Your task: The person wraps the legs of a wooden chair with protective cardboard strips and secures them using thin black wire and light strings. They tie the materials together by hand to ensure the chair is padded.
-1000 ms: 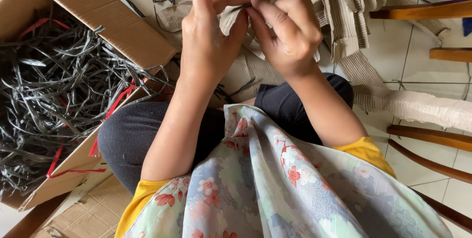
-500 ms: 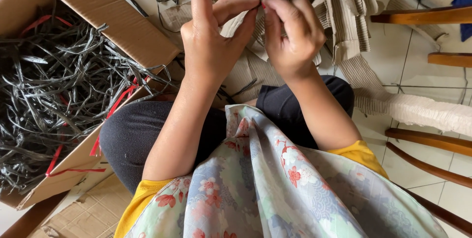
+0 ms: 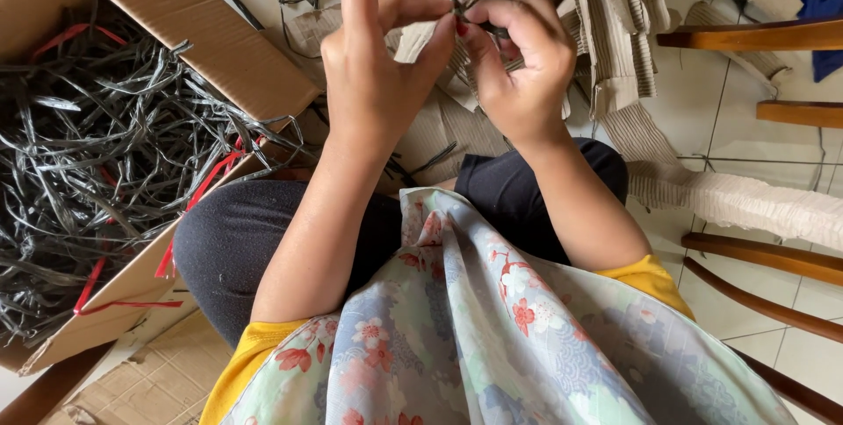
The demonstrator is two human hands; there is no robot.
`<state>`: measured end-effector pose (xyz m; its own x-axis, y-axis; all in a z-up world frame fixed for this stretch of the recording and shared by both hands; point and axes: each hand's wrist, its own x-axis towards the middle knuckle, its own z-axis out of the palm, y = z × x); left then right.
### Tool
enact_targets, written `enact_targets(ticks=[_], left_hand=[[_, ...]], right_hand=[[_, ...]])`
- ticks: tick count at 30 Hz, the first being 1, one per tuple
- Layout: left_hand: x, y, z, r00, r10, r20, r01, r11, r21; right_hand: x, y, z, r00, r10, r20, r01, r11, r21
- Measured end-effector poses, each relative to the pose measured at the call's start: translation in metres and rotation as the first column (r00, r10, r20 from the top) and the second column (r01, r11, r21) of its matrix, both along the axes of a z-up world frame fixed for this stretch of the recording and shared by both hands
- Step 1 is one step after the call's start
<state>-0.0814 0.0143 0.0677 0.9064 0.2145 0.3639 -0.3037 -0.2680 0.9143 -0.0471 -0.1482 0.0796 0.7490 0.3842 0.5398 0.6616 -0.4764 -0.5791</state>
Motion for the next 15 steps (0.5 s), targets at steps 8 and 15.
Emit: enact_targets(ticks=[8, 15], left_hand=[[0.016, 0.005, -0.037, 0.914, -0.404, -0.048, 0.225, 0.6, -0.768], [0.011, 0.009, -0.027, 0.934, -0.358, -0.008, 0.265, 0.706, -0.657]], right_hand=[[-0.011, 0.004, -0.004, 0.979, 0.022, -0.2, 0.003, 0.992, 0.126], [-0.016, 0.004, -0.003, 0.987, -0.015, -0.162, 0.033, 0.993, 0.109]])
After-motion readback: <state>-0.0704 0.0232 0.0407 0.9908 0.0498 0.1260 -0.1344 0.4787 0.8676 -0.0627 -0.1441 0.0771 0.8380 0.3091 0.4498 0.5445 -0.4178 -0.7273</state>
